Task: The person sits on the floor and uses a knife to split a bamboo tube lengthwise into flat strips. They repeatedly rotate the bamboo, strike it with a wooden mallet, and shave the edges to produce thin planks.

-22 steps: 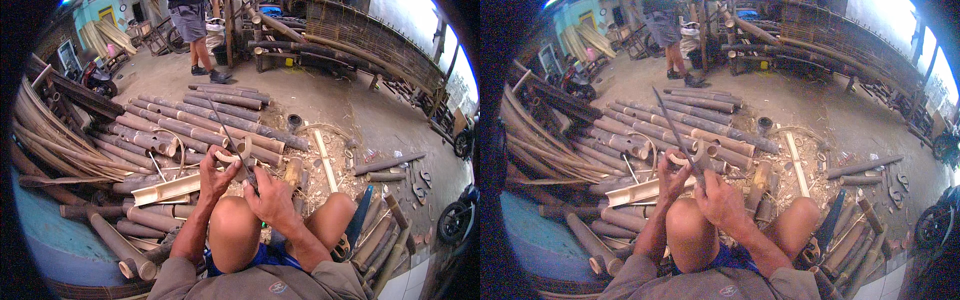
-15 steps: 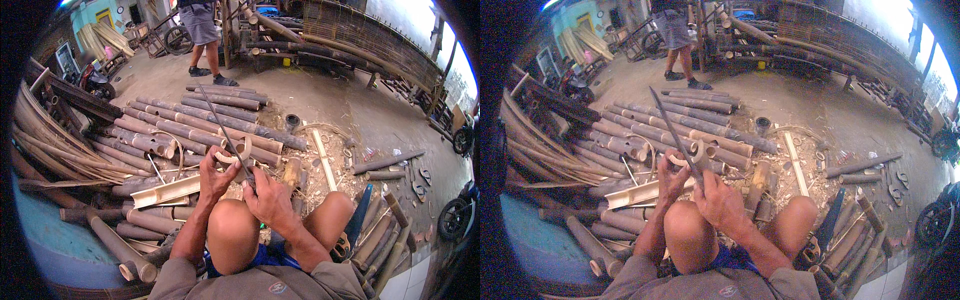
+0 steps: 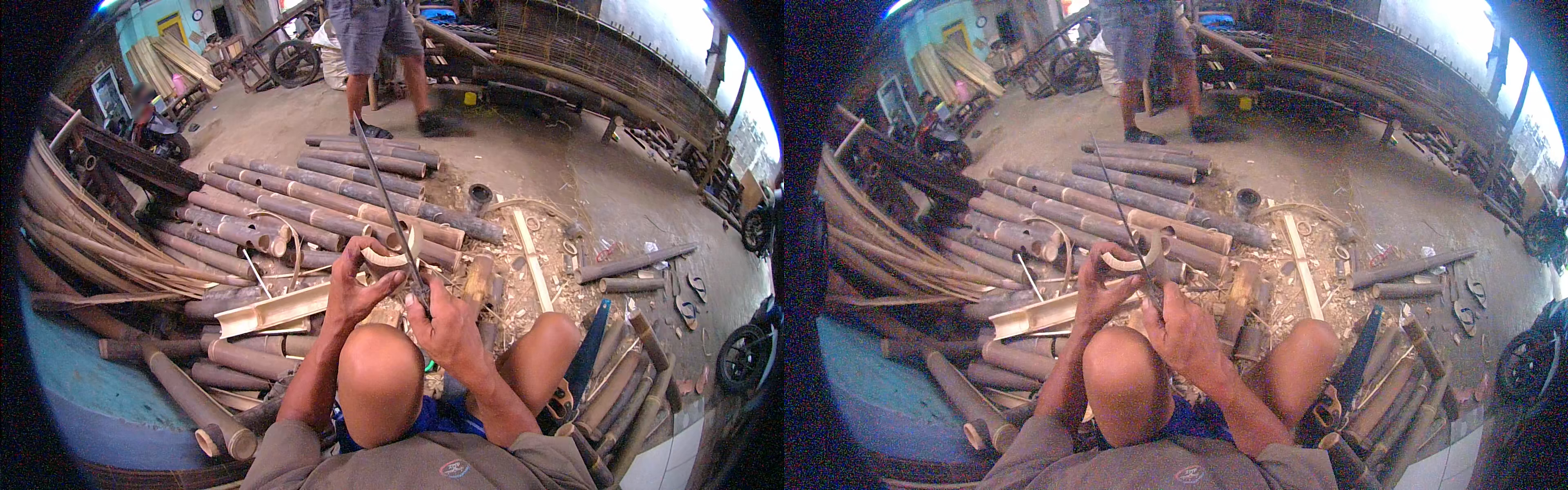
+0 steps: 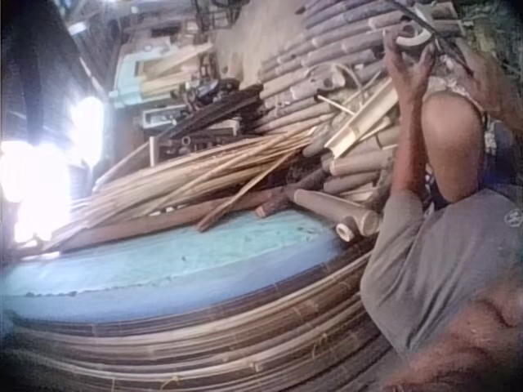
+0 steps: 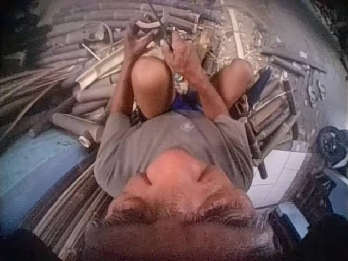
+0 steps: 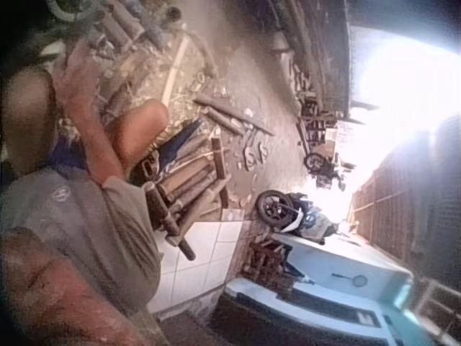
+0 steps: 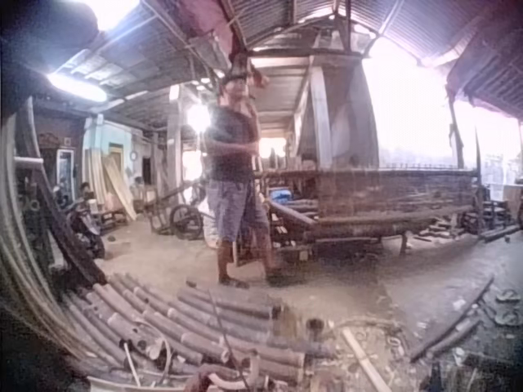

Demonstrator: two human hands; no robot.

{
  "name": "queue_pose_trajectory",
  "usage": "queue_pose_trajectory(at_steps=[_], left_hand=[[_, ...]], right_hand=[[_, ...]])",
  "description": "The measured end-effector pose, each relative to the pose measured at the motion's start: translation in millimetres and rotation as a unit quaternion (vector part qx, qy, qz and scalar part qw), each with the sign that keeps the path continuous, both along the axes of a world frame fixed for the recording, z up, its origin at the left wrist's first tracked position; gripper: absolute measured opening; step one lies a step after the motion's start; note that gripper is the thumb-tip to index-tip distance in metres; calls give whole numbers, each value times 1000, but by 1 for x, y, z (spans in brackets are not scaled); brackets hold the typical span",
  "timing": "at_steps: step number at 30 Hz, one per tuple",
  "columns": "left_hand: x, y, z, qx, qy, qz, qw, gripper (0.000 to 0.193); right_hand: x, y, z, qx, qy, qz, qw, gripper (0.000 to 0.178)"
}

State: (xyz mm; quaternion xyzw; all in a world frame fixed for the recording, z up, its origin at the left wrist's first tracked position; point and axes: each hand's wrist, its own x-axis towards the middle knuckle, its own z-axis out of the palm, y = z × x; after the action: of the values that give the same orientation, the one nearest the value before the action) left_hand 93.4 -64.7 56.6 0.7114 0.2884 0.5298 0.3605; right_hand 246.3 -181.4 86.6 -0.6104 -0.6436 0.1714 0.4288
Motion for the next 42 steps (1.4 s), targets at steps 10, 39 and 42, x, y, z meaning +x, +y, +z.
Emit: queue_pose_trajectory(at_steps=[10,39,42], left_hand=[[-14,-13,9,-35,-10,-10,999,31],[-15,-14,1,-51,-19,69,996,34],[-11,-15,8,-42,-27,44,998,32]], right_hand=[[-8,4,-30,92,-109,8,990,44],[-23,2,-28,84,-98,-1,992,46],[-22,3,-29,53,-62,5,997,42]])
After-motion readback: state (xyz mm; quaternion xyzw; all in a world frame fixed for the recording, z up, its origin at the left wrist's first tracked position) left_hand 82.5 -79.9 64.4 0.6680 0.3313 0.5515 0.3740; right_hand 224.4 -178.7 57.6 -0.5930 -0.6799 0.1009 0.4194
